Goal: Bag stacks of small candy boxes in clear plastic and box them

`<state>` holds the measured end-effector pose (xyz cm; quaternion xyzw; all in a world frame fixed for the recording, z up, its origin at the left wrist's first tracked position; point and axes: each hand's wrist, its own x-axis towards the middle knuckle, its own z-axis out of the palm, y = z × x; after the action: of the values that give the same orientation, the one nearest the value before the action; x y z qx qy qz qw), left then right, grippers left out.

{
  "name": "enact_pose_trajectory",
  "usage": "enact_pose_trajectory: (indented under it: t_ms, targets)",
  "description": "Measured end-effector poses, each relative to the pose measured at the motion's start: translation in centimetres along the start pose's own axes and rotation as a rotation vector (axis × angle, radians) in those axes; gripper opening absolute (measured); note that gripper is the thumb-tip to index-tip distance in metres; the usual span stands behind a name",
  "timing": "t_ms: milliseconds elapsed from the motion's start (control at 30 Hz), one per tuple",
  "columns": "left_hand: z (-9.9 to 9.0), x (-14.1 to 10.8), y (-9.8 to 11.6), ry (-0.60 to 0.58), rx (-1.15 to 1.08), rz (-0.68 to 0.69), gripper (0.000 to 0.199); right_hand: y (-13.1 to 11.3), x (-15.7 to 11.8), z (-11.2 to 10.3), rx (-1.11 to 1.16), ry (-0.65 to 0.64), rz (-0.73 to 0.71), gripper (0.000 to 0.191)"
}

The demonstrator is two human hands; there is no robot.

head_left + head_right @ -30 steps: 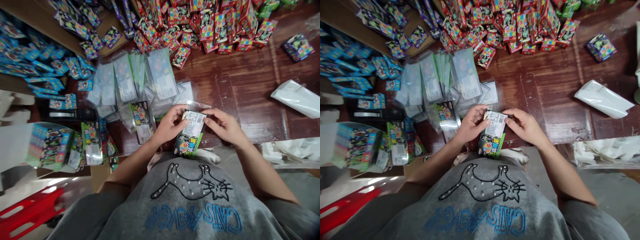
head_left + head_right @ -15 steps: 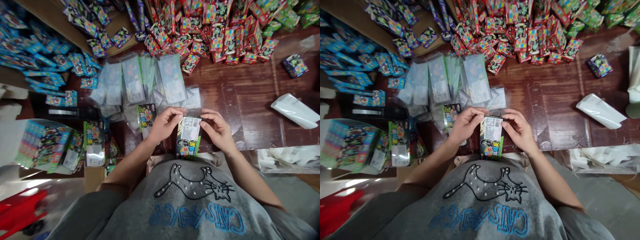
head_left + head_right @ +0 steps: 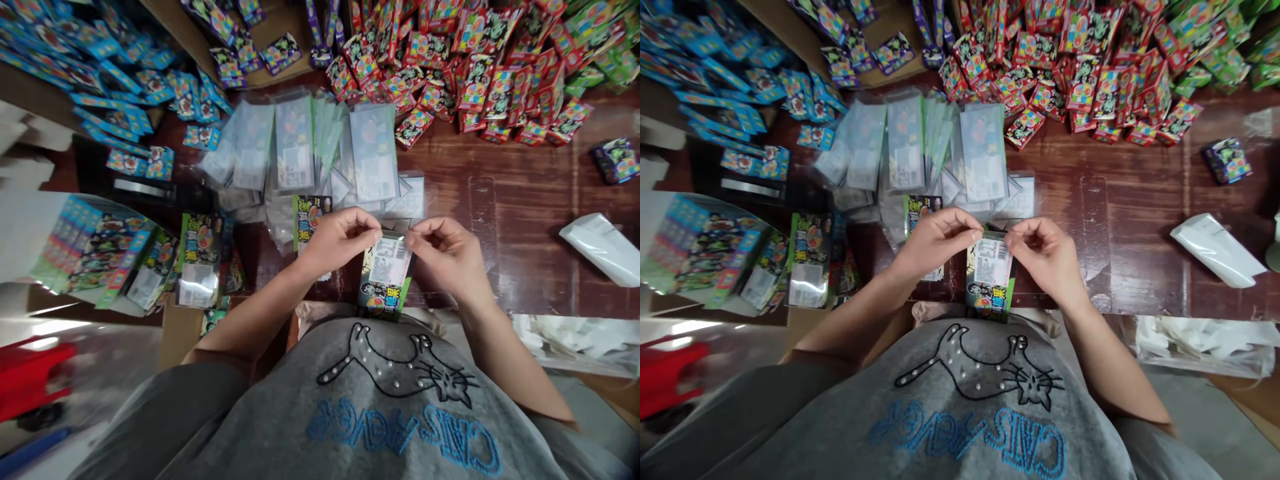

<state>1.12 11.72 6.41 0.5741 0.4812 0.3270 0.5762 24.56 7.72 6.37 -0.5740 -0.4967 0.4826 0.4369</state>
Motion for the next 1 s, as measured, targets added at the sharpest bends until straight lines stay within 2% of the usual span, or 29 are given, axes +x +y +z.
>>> enact_pose_trajectory:
  t_ms: [100,200,300,400,500,633,733,800,833,933,967,1000]
  targets:
    - [-0.4,0.8,0.4,-0.028,0.012,-0.021,0.017,-0.3,0.6,0.0,0.069,-0.029,0.051,0.026]
    - [-1.1,1.3,0.4,-0.105,0.006,-0.004,0.021,-0.4,0.4,-0.7,0.073,-0.07,0.056,0.023]
    - [-1.7,1.4,0.5,-0.174,0.023,0.055,0.021,-0.4,-0.3,-1.6,0.047,-0.118,-0.011,0.021]
    - [-1.8,1.7,0.6,-0.18,0.089,0.141,0.02,-0.1,-0.8,-2.6,0.026,-0.151,-0.104,0.02]
    - [-1.2,2.4,1.0,-0.196,0.209,0.239,0.016,0.8,-0.9,-3.4,0.03,-0.138,-0.156,0.016]
    - [0.3,3.5,1.9,-0.304,0.399,0.283,0.016,2.2,-1.3,-4.0,-0.025,-0.142,-0.256,0.014]
    - [1.7,4.3,2.5,-0.358,0.507,0.305,0.016,2.5,-1.6,-5.6,-0.19,-0.124,-0.405,0.018]
    - [2.5,4.9,2.8,-0.388,0.559,0.341,0.016,2.2,-1.3,-8.6,-0.362,-0.058,-0.494,0.02]
    - [2.9,5.3,2.8,-0.412,0.574,0.359,0.016,2.1,-0.8,-10.9,-0.436,-0.002,-0.514,0.023]
    - [4.1,6.3,3.0,-0.501,0.586,0.378,0.015,2.6,1.2,-20.1,-0.544,0.232,-0.461,0.044]
    - [4.5,6.5,3.0,-0.525,0.583,0.383,0.015,3.1,2.1,-23.4,-0.595,0.314,-0.411,0.052]
    - [5.0,6.8,3.0,-0.542,0.578,0.39,0.016,3.8,2.9,-26.5,-0.739,0.38,-0.327,0.058]
